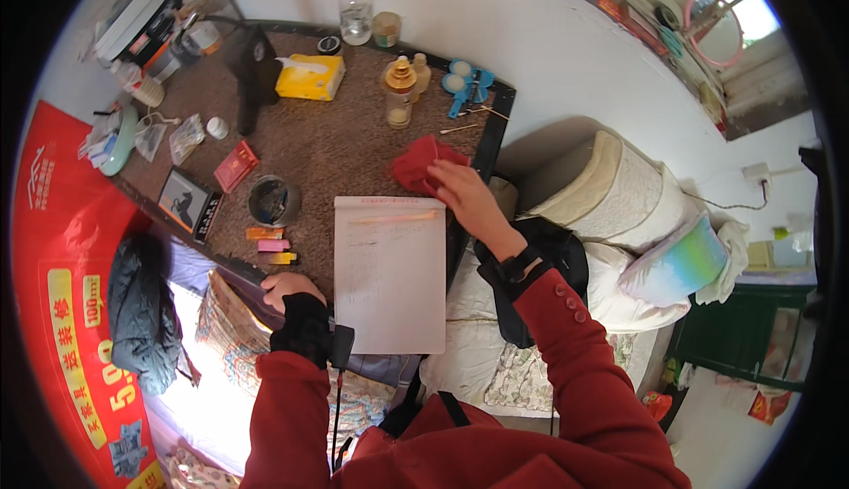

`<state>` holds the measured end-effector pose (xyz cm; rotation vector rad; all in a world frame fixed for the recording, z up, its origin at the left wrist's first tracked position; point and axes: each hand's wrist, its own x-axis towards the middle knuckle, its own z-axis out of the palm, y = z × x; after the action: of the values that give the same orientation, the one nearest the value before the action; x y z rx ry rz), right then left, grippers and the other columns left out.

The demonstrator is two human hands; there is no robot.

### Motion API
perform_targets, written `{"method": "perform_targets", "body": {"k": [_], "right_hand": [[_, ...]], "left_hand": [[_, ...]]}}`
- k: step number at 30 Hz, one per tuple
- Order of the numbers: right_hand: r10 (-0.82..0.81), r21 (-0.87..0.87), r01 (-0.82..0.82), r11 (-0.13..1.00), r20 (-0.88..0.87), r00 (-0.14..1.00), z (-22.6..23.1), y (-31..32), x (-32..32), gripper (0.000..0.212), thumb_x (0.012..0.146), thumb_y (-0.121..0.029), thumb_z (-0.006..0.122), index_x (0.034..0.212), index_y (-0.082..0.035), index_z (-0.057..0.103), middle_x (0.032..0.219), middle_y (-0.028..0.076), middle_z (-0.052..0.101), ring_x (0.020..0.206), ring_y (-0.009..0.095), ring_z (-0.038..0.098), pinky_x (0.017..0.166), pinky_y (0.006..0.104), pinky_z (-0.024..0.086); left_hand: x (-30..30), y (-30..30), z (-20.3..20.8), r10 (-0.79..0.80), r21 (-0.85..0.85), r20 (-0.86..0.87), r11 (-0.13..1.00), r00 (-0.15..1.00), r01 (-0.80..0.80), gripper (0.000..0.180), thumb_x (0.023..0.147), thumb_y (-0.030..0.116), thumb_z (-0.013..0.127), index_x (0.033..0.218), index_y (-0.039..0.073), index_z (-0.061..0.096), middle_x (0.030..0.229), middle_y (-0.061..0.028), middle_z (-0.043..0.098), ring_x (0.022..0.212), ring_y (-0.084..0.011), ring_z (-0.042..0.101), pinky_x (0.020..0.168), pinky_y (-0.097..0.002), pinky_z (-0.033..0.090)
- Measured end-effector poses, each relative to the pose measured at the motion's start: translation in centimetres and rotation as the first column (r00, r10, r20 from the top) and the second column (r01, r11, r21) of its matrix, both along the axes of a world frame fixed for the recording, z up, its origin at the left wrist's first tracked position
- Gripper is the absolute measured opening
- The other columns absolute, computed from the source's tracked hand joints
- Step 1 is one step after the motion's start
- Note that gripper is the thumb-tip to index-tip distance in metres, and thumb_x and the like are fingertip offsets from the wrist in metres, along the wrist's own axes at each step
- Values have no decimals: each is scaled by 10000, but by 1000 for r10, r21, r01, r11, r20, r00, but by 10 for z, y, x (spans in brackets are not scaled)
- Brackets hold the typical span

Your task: The person clears a cluttered table by moving various items aside, then wipes the surface with a red cloth. They handle a notebook, plastic bottles, a tissue box, and other small objects, placing them in different spots before wiping the table.

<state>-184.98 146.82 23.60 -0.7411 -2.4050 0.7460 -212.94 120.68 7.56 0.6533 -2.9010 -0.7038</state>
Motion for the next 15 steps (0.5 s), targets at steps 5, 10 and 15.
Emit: {"method": "perform_targets", "body": {"k": [5, 10, 15], "right_hand": [[155, 3, -158, 987, 167, 974, -14, 16, -53, 476, 879, -17, 626, 1347, -66, 559, 1426, 121, 525, 1254, 356, 472, 1078, 409, 386], [194, 151, -238, 959, 259, 946, -23, 22, -138, 448, 911, -97, 600, 1339, 13, 530, 1392, 194, 531, 1234, 385, 482, 1061, 422, 363], [-30, 168, -38, 985, 385, 922, -15, 37, -221, 451, 902, -195, 636, 1277, 37, 539, 1290, 219, 570, 1174, 371, 510, 979, 447, 415]], "left_hand": [[13, 19, 45, -68, -65, -96, 996, 993, 62, 499, 1010, 407, 372, 954, -28, 610, 877, -254, 701, 797, -418, 694, 674, -494, 569], [28, 34, 83, 149, 210, 63, 965, 987, -159, 510, 1024, 408, 333, 1016, -40, 575, 933, -286, 686, 848, -448, 682, 740, -508, 564], [34, 40, 106, 159, 193, 66, 967, 985, -169, 481, 1028, 382, 341, 1005, -41, 570, 914, -302, 675, 832, -456, 675, 731, -513, 560]]}}
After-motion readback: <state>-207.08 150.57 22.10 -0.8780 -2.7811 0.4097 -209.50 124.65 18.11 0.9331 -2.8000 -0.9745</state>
